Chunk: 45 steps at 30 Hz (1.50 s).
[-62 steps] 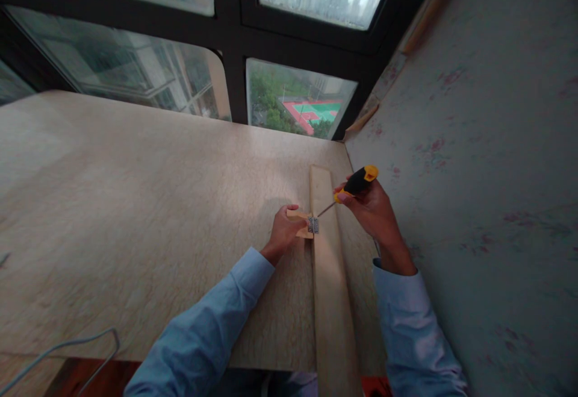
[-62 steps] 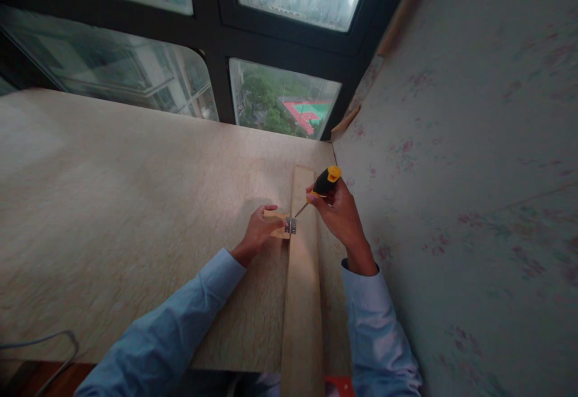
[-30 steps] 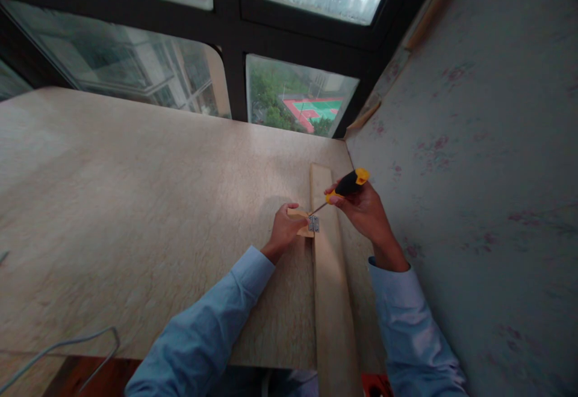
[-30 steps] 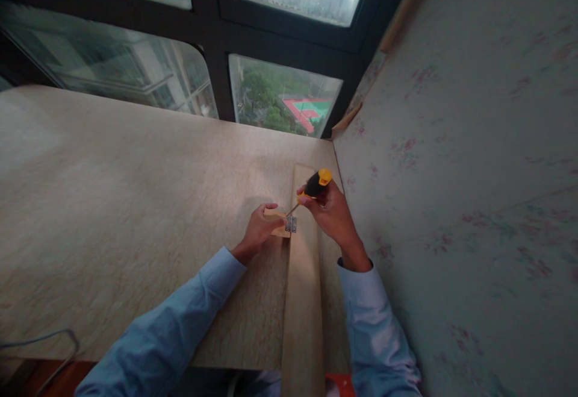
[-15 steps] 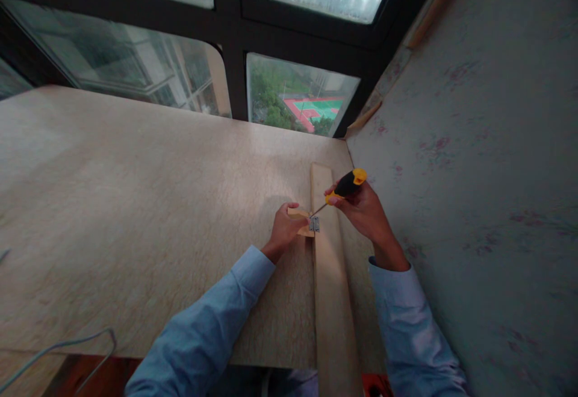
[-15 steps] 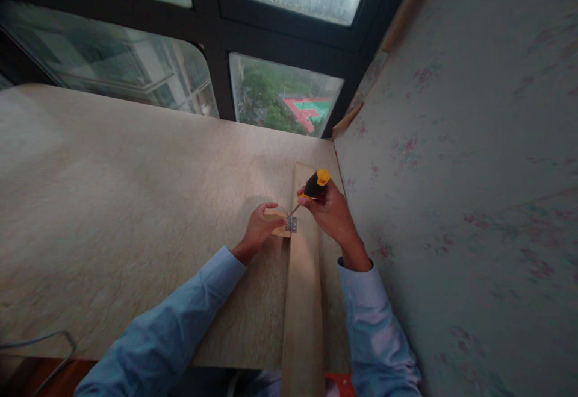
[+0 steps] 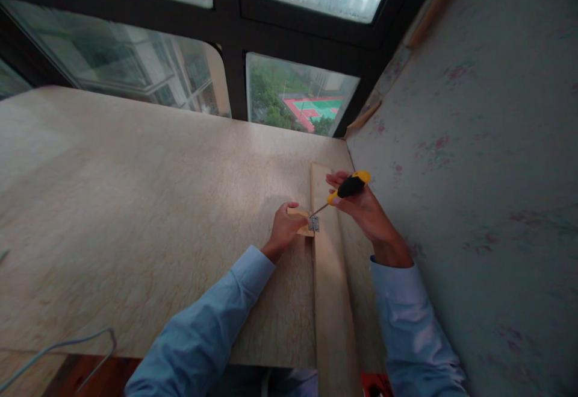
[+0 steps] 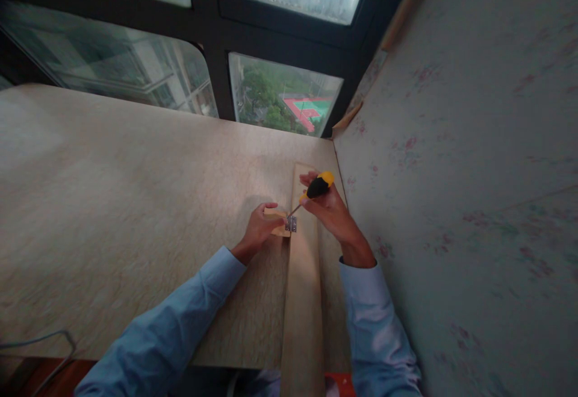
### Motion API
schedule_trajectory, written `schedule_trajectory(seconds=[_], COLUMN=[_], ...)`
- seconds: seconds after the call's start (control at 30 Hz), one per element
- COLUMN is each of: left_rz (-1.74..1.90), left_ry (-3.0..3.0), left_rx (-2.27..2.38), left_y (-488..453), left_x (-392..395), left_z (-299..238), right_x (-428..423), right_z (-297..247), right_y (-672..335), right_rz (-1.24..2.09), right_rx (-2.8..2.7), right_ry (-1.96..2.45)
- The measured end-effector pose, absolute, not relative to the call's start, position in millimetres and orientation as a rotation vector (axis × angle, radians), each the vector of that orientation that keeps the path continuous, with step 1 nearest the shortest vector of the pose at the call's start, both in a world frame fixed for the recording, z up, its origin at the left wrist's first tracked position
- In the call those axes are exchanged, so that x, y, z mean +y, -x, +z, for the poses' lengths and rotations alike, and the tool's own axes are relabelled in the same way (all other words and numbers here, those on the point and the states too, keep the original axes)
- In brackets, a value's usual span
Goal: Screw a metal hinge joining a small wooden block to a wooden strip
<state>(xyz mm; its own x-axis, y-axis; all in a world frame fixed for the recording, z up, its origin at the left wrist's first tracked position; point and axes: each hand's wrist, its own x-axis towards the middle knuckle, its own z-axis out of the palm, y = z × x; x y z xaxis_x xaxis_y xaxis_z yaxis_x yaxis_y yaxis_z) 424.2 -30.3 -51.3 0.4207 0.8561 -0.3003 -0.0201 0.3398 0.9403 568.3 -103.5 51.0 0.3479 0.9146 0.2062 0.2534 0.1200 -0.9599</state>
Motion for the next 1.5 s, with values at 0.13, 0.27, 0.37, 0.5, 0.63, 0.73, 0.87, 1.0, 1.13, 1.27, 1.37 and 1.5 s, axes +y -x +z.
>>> schedule_trajectory(seconds=[0.13, 0.27, 0.37, 0.5, 0.63, 0.73, 0.87, 1.0, 1.13, 1.27, 1.37, 1.5], left_rz=[0.726, 0.72, 0.711, 0.704, 0.71, 0.711, 0.71, 0.704, 0.691, 0.696, 0.698, 0.7], left_ry=[-1.05, -1.056, -1.08, -1.097, -1.054, -1.036, -1.046, -1.037, -1.047, -1.068, -1.077, -1.064], left_rx=[0.957, 0.957, 0.956, 0.968, 0.942, 0.937, 0.948, 0.958, 0.958, 0.976, 0.982, 0.96], left_y=[-423.7, -423.6, -423.5, -423.1, -423.3, -423.6, -423.1, -422.8, -423.3, -423.9, -423.5, -422.5], left_x=[-30.7, -30.1, -29.8, -30.6, -31.0, -31.0, -31.4, -31.5, -31.0, -30.9, -31.1, -31.8], left_z=[-50.3, -52.5, -53.4, -51.4, -51.0, -51.4, -49.1, -47.2, -48.1, -48.7, -48.2, -48.2], right_x=[-105.9, -99.3, -95.9, -95.7, -96.6, -98.3, -103.0, -106.5, -106.0, -104.7, -104.8, -106.1], right_z=[51.9, 46.0, 45.5, 48.7, 48.6, 47.4, 44.4, 32.1, 13.4, 3.1, 1.0, 2.0], right_y=[-571.4, -566.3, -560.5, -559.6, -567.3, -576.5, -593.5, -613.4, -630.5, -639.9, -641.9, -637.4], right_rz=[0.801, 0.471, 0.247, 0.146, 0.112, 0.085, 0.077, 0.136, 0.291, 0.46, 0.511, 0.474], right_rx=[-1.142, -1.055, -1.003, -0.936, -0.903, -0.919, -1.02, -1.143, -1.214, -1.225, -1.183, -1.225], right_ry=[1.409, 1.621, 1.67, 1.618, 1.623, 1.663, 1.865, 2.265, 2.685, 2.859, 2.868, 2.946])
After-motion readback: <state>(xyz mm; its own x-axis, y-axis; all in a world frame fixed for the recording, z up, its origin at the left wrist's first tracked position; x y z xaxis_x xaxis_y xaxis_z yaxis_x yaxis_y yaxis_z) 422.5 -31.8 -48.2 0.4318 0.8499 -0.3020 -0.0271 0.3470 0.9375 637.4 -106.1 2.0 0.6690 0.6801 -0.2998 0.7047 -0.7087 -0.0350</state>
